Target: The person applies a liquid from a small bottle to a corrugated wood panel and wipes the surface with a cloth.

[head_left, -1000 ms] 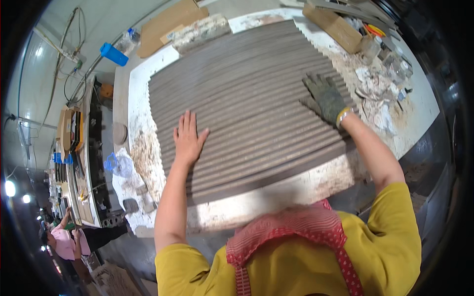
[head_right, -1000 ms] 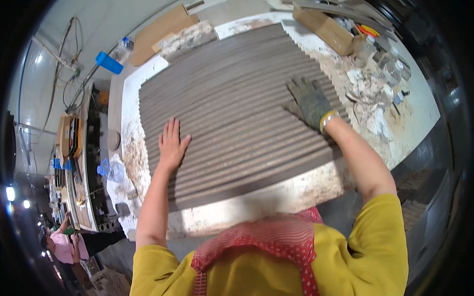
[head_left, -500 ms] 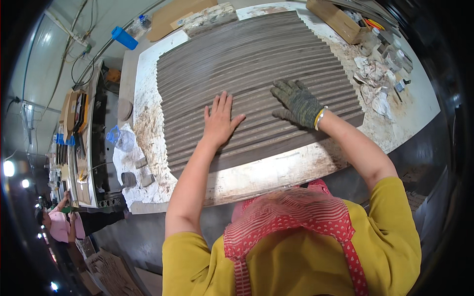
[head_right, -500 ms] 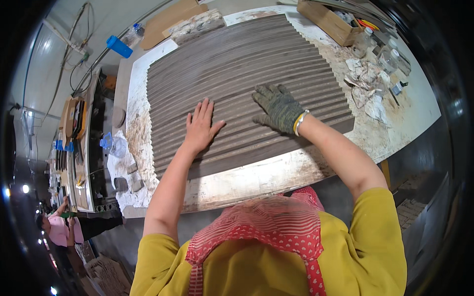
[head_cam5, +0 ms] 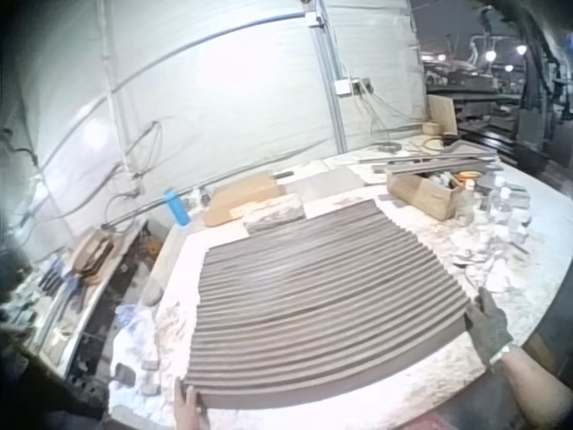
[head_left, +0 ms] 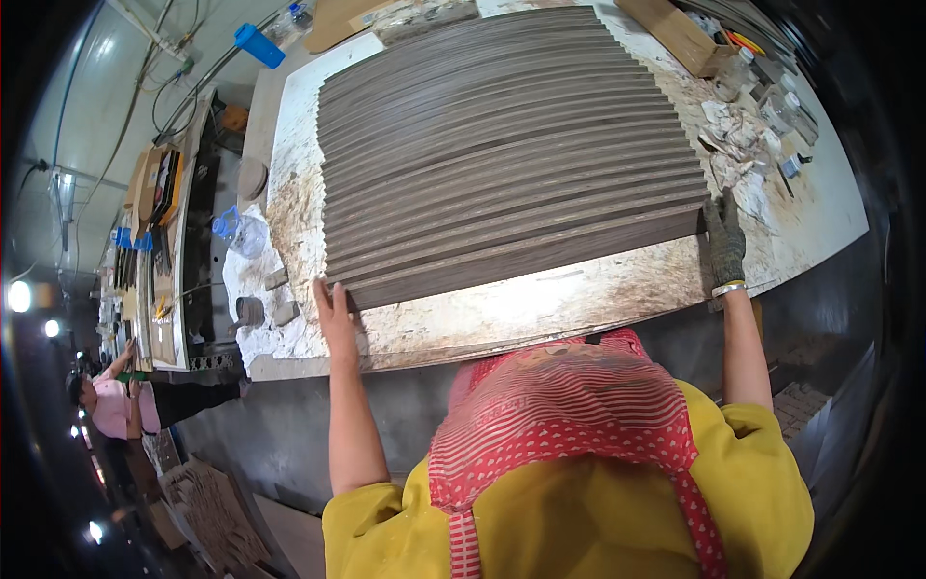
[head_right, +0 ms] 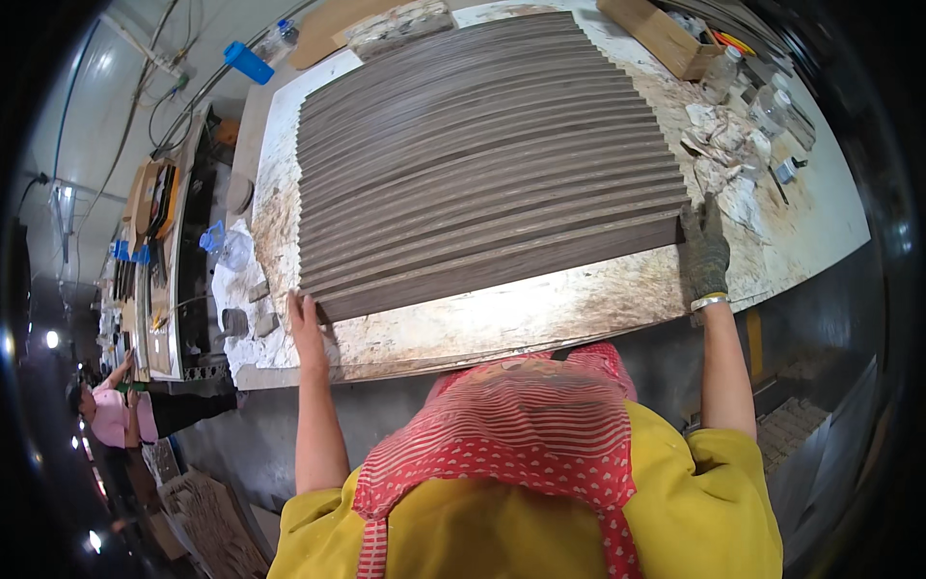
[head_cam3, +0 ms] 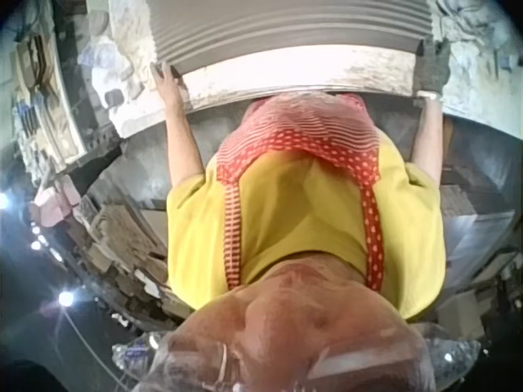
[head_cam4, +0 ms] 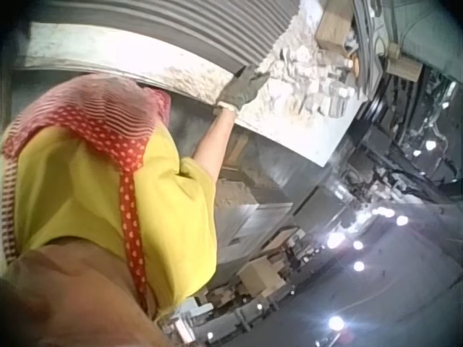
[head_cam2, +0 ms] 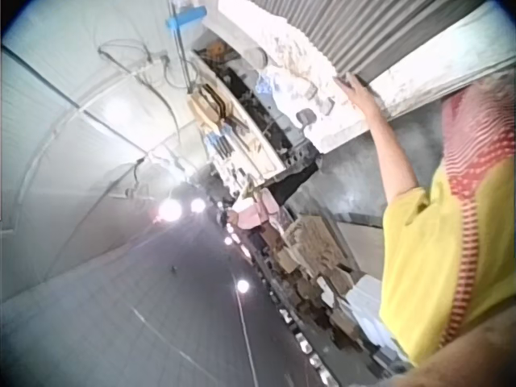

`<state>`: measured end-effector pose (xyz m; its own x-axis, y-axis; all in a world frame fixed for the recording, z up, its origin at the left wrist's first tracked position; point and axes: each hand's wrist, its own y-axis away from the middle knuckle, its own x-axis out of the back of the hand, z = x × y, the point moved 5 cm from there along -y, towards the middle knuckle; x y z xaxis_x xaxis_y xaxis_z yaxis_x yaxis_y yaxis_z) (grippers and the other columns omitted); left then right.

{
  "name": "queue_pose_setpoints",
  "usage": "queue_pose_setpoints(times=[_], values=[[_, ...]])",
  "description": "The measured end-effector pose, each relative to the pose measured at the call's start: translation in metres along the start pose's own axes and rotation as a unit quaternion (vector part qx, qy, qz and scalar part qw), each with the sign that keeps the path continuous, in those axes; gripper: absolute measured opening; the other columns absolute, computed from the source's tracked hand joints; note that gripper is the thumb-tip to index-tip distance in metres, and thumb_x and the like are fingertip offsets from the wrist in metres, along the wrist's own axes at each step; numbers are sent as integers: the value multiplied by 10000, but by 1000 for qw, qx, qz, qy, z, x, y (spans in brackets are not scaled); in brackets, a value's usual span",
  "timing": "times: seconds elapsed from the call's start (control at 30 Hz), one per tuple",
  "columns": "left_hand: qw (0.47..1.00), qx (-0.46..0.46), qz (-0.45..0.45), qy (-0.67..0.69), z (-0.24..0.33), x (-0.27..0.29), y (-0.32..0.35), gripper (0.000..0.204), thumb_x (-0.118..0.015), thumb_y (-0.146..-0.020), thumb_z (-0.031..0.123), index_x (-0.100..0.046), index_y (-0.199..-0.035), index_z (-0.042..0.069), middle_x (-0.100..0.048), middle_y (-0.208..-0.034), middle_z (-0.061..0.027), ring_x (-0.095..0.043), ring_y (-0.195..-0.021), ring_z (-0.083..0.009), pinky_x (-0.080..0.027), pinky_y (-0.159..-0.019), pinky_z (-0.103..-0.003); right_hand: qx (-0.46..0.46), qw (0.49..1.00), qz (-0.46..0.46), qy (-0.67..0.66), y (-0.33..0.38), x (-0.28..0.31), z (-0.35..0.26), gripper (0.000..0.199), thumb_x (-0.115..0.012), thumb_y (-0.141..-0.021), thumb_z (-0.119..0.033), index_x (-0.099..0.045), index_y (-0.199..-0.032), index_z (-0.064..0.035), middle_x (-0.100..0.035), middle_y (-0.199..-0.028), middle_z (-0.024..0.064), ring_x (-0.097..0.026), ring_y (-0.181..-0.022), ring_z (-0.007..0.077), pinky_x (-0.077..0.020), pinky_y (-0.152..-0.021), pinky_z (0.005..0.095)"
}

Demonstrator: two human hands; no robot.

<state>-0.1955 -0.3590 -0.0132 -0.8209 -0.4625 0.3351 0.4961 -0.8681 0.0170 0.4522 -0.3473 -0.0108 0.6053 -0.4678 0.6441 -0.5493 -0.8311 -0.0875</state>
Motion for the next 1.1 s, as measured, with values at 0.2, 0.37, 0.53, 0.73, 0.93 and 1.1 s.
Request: queue_pose_setpoints(times=[0.2, 0.37, 0.53, 0.73, 0.93, 1.1], values=[[997, 33, 64, 32, -10, -11, 9, 554, -599, -909, 160, -372, -1373, -43, -468, -1342, -161, -468, -1172, -211, -357, -991, -295, 82, 992, -14, 99, -1, -4, 3, 541, -571, -888, -355, -489, -1283, 6, -508, -1284, 218, -492, -1180, 343, -378, -989, 382], [997, 29, 65, 42, -16, -14, 8, 569, -584, -920, 192, -350, -1378, -51, -449, -1355, -175, -449, -1200, -224, -339, -1010, -303, 88, 987, 28, 133, 5, -4, 6, 526, -564, -889, -358, -500, -1258, 12, -522, -1246, 218, -494, -1162, 351, -382, -978, 400], [987, 35, 73, 141, -20, -8, 7, 520, -527, -949, 247, -363, -1350, -41, -482, -1296, -157, -470, -1151, -229, -349, -998, -319, 55, 997, 48, 8, 8, 0, 7, 348, -627, -868, -305, -602, -1094, -41, -649, -984, 131, -613, -892, 252, -465, -804, 352], [978, -15, 132, 162, -9, -20, -4, 369, -499, -955, 205, -459, -1236, -32, -526, -1198, -114, -497, -1060, -183, -379, -943, -308, -16, 985, 113, -128, -6, -2, 29, 282, -668, -854, -265, -603, -986, -24, -635, -868, 63, -554, -793, 158, -451, -739, 306], [958, -127, 150, -210, -2, -12, -16, 533, -523, -935, 202, -344, -1394, 1, -344, -1429, -237, -282, -1357, -335, -236, -1097, -376, -7, 979, 77, -188, -23, -9, 27, 438, -645, -872, -273, -530, -1208, -17, -568, -1174, 142, -528, -1076, 230, -425, -911, 336], [847, -307, -67, -429, 95, -106, 4, 717, -598, -842, 335, -304, -1429, 49, -242, -1511, -144, -199, -1400, -309, -103, -1128, -497, 330, 907, 19, 263, -23, -35, -96, 602, -587, -879, -352, -403, -1367, -51, -381, -1417, 189, -332, -1318, 350, -275, -1091, 414]])
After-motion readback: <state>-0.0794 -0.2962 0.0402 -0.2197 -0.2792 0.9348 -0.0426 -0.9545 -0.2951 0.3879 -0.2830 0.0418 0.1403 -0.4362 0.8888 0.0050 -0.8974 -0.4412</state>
